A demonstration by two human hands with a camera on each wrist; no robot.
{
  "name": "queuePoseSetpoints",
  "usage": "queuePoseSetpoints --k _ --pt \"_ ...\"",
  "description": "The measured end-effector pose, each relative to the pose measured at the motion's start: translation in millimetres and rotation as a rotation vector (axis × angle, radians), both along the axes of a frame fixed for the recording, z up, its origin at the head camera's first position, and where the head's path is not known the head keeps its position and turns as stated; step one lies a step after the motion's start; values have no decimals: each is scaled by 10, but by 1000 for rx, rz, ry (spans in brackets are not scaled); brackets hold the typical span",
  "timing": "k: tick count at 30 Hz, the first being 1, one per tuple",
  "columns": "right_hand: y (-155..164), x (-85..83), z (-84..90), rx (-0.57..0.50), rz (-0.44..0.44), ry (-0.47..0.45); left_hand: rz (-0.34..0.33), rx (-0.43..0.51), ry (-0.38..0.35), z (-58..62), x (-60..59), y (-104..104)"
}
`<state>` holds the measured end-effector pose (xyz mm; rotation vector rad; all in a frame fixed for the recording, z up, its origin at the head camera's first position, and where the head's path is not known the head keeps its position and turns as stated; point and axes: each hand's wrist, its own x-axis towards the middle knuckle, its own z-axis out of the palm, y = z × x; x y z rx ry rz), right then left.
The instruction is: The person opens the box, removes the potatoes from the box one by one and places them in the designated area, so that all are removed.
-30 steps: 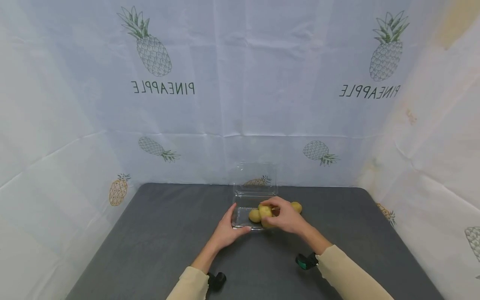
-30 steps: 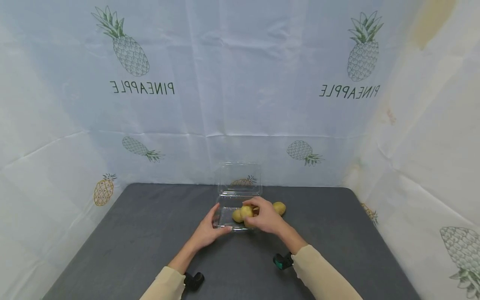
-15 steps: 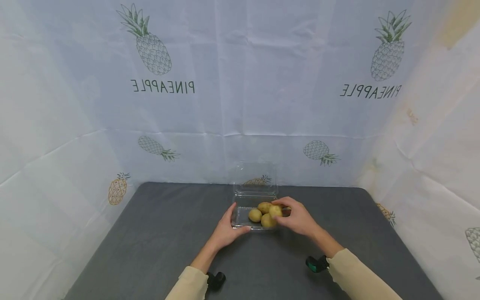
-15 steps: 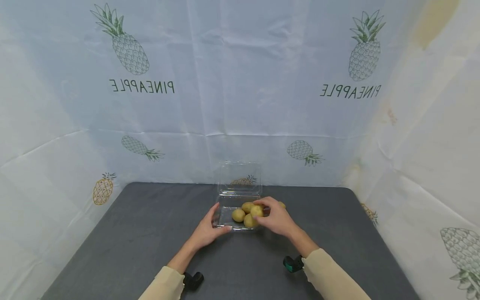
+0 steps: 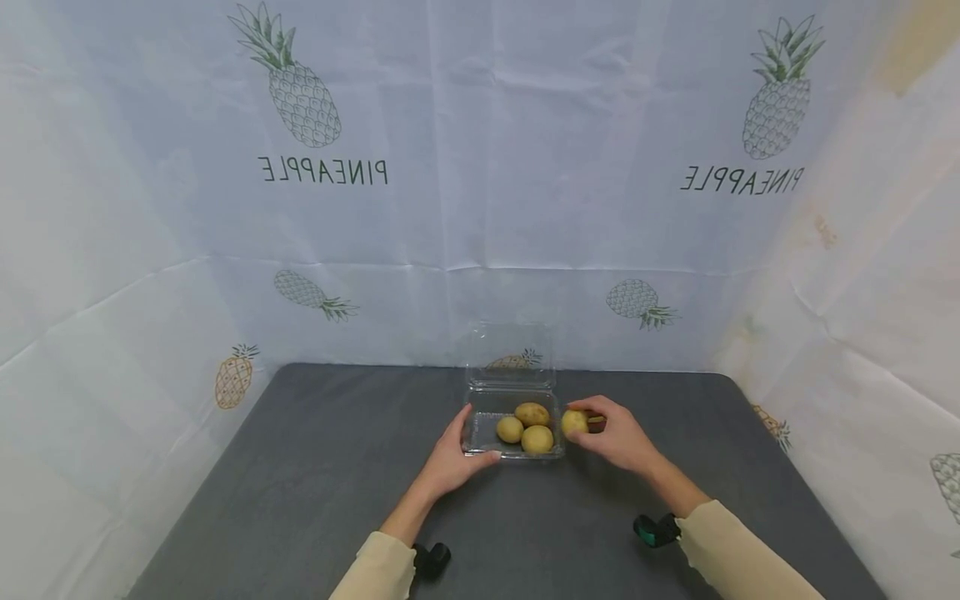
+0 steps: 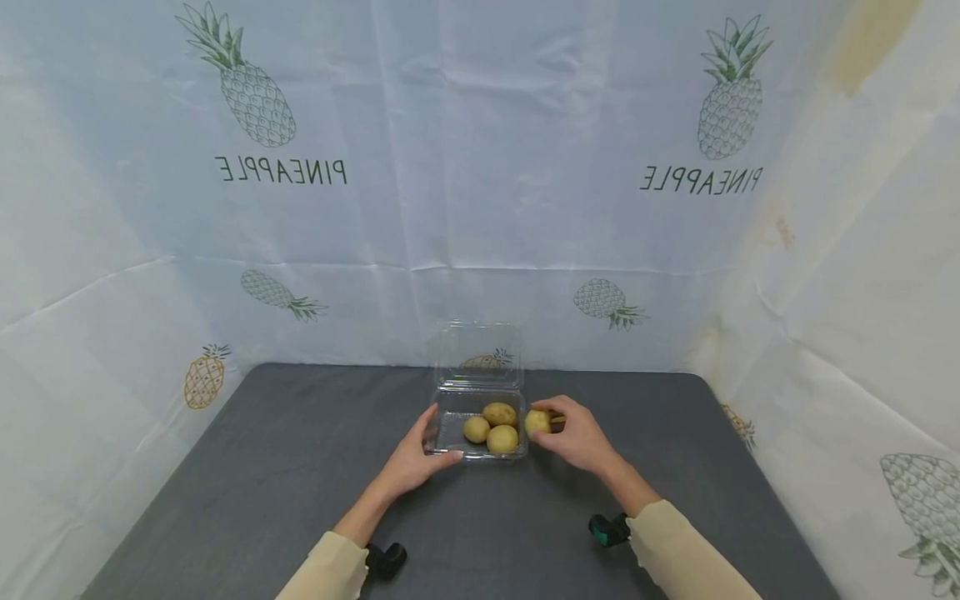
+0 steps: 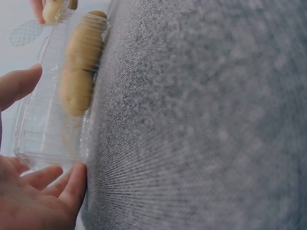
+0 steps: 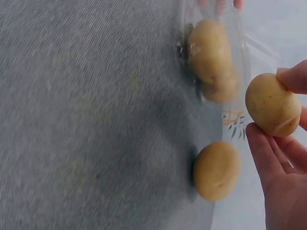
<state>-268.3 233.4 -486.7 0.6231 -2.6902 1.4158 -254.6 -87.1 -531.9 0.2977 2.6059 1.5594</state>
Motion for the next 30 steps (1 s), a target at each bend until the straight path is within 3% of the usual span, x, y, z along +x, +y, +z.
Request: queuePoseSetpoints --k 15,25,30 --pt "371 -73 -76 3 -113 35 -1 0 -4 18 -14 -10" --pt "579 -167 -118 -32 -183 -44 -5 0 -8 22 -12 -12" --pt "667 -193 -165 30 -216 -53 -4 1 1 7 -2 -5"
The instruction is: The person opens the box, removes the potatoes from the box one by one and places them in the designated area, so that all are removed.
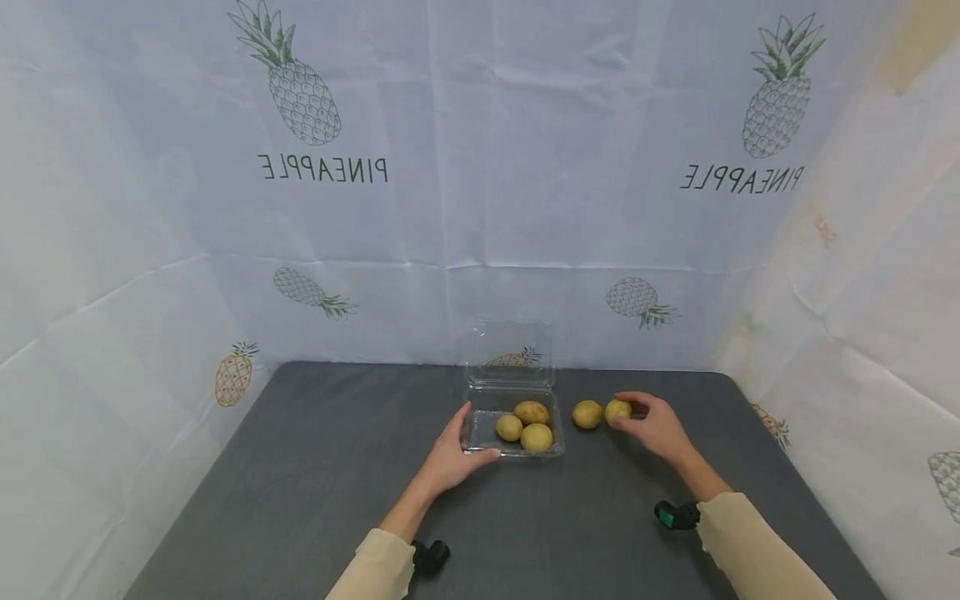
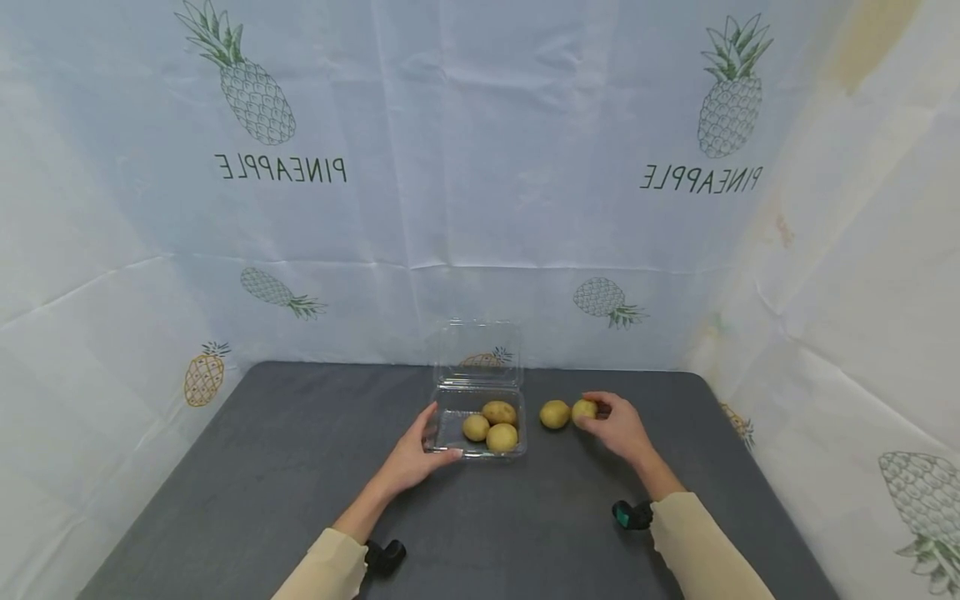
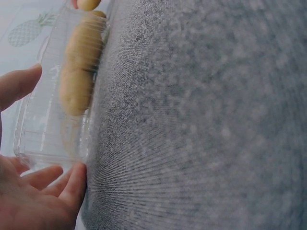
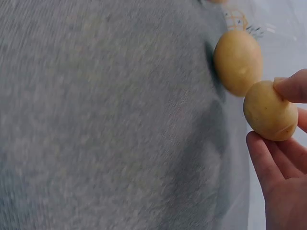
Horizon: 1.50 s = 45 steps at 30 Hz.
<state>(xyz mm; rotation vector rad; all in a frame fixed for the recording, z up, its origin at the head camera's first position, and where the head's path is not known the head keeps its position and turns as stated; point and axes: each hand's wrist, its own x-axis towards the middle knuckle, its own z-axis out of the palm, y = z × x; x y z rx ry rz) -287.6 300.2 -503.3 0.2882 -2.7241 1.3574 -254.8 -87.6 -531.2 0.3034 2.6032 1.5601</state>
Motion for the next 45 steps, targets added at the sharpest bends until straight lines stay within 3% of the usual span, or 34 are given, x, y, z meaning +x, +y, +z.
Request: queuePoseSetpoints --k 24,32,45 --pt "51 -52 -116 135 35 -65 -20 19 2 11 30 -1" --pt "57 -4 -11 179 2 -39 -23 20 7 18 12 -2" --pt "-140 138 260 119 -8 78 -18 24 14 28 20 4"
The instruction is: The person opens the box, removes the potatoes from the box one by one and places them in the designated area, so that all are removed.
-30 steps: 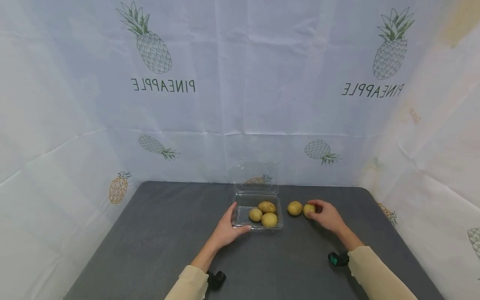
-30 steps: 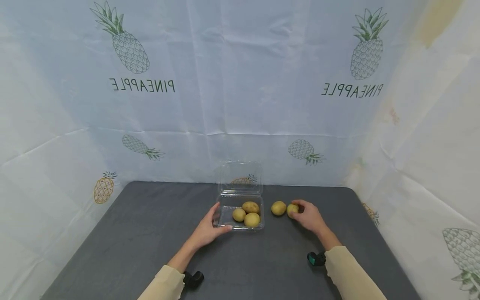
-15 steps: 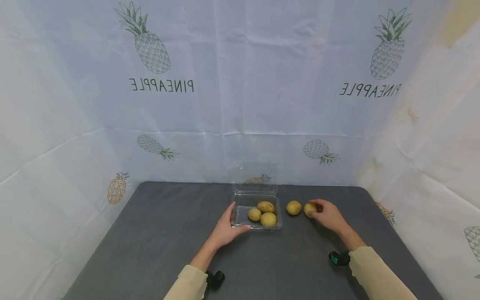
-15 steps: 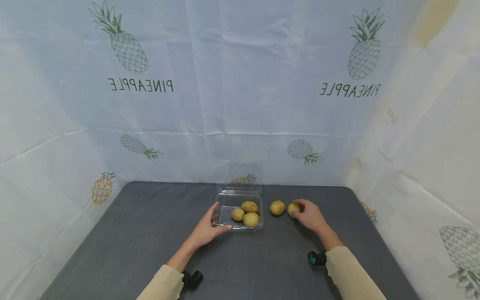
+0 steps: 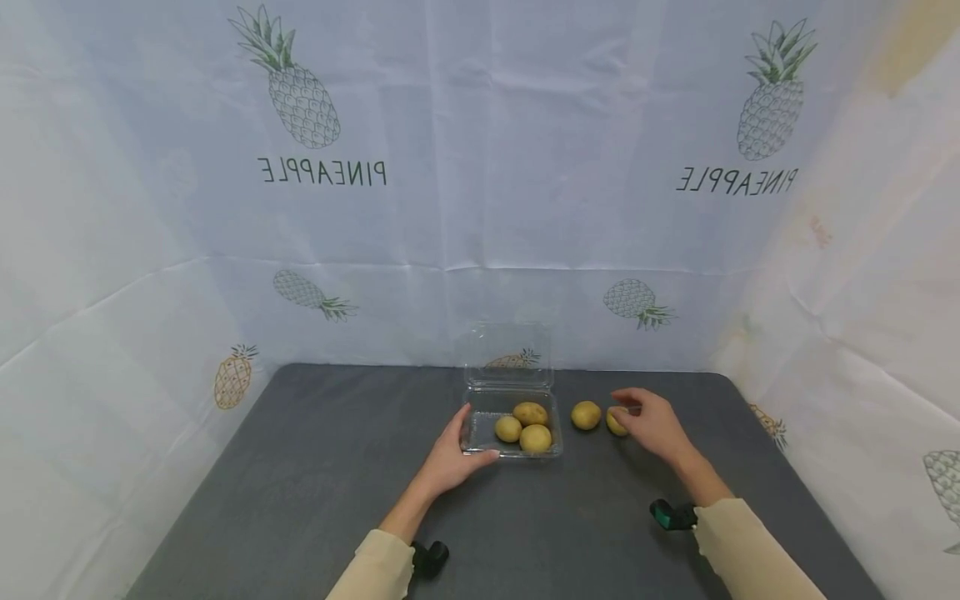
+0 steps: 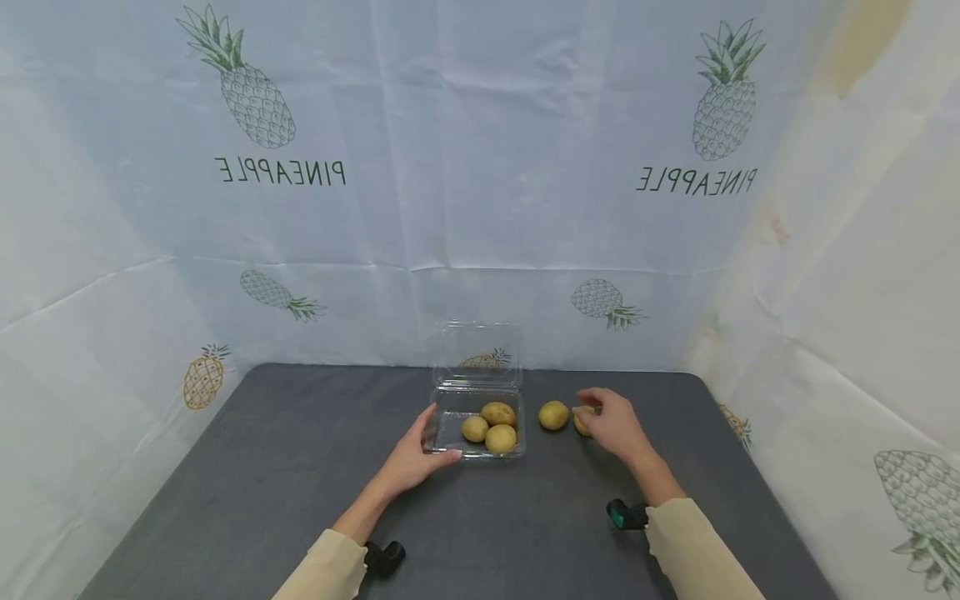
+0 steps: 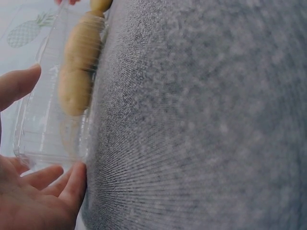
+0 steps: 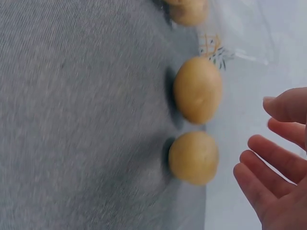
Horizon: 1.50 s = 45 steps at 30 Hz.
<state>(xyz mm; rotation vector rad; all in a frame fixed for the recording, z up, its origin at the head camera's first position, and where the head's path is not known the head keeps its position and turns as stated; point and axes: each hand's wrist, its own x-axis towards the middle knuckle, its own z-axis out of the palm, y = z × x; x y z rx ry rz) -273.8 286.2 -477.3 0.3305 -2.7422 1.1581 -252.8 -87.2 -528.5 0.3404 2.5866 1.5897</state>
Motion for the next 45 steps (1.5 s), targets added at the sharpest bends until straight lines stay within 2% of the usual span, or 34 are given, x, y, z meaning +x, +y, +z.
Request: queuePoseSetpoints --k 12,25,35,45 --pt "-288 42 78 -16 53 105 -7 8 -4 5 14 10" --pt "-655 15 139 -79 62 59 0 -4 -2 -7 0 -14" --pt "-887 -1 130 -81 163 70 7 -8 0 -17 1 -36" --pt "-1049 -7 138 -7 226 38 8 -10 -9 -7 -13 4"
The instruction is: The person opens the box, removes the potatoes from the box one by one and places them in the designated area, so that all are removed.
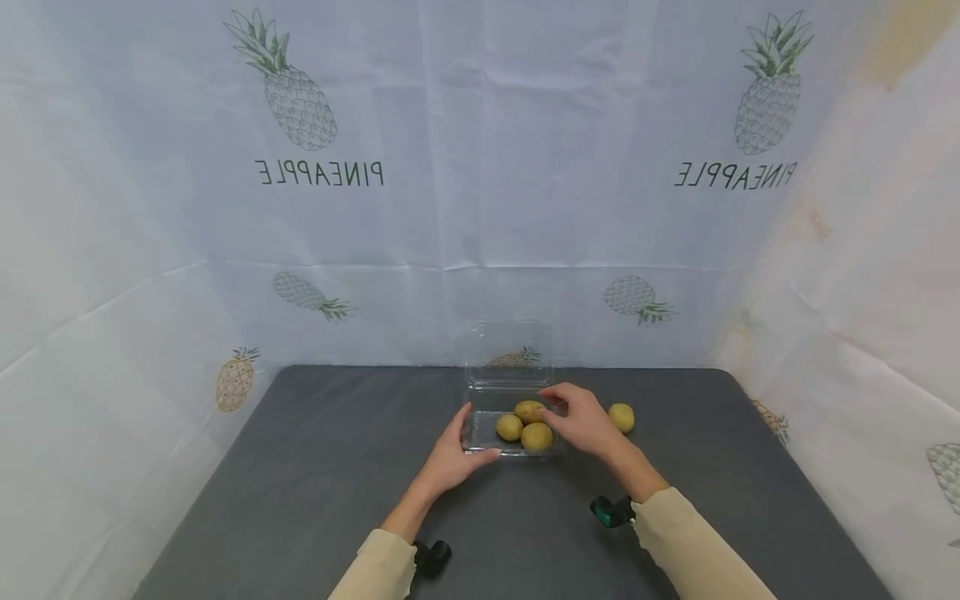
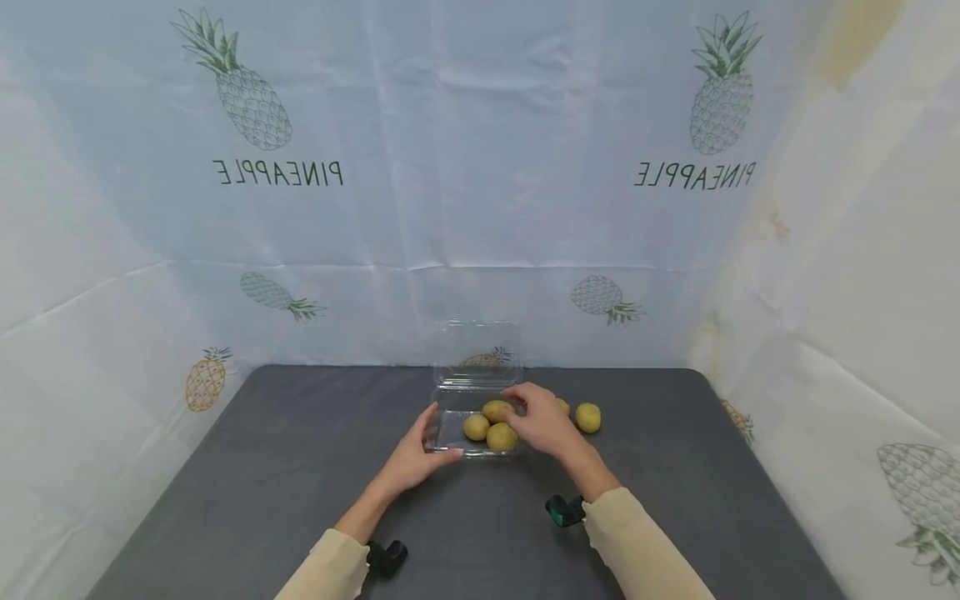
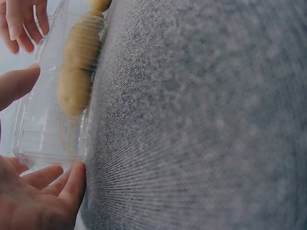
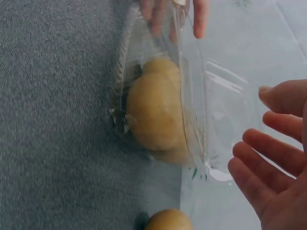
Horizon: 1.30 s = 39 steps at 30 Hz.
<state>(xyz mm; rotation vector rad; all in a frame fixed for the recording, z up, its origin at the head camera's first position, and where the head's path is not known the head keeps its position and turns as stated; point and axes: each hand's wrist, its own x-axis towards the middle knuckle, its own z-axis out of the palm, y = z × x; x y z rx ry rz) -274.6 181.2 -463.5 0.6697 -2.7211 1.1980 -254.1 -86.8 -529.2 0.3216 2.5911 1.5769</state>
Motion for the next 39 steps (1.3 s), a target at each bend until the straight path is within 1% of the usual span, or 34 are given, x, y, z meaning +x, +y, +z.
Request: queuePoseSetpoints --k 7,13,19,26,33,39 --pt "-139 -45 -24 37 52 2 15 3 -3 5 -9 -14" --pt "-247 -70 -62 78 76 20 19 -6 -1 -2 -11 -22" --pt "-336 -90 -136 124 55 26 15 -4 4 -7 -15 -10" --pt "-401 -112 -231 156 56 -27 14 -4 11 -21 2 15" --pt "-461 -152 -308 198 55 -4 18 0 9 -36 12 26" --pt "-532 -172 -322 240 39 20 23 -3 20 -48 0 25"
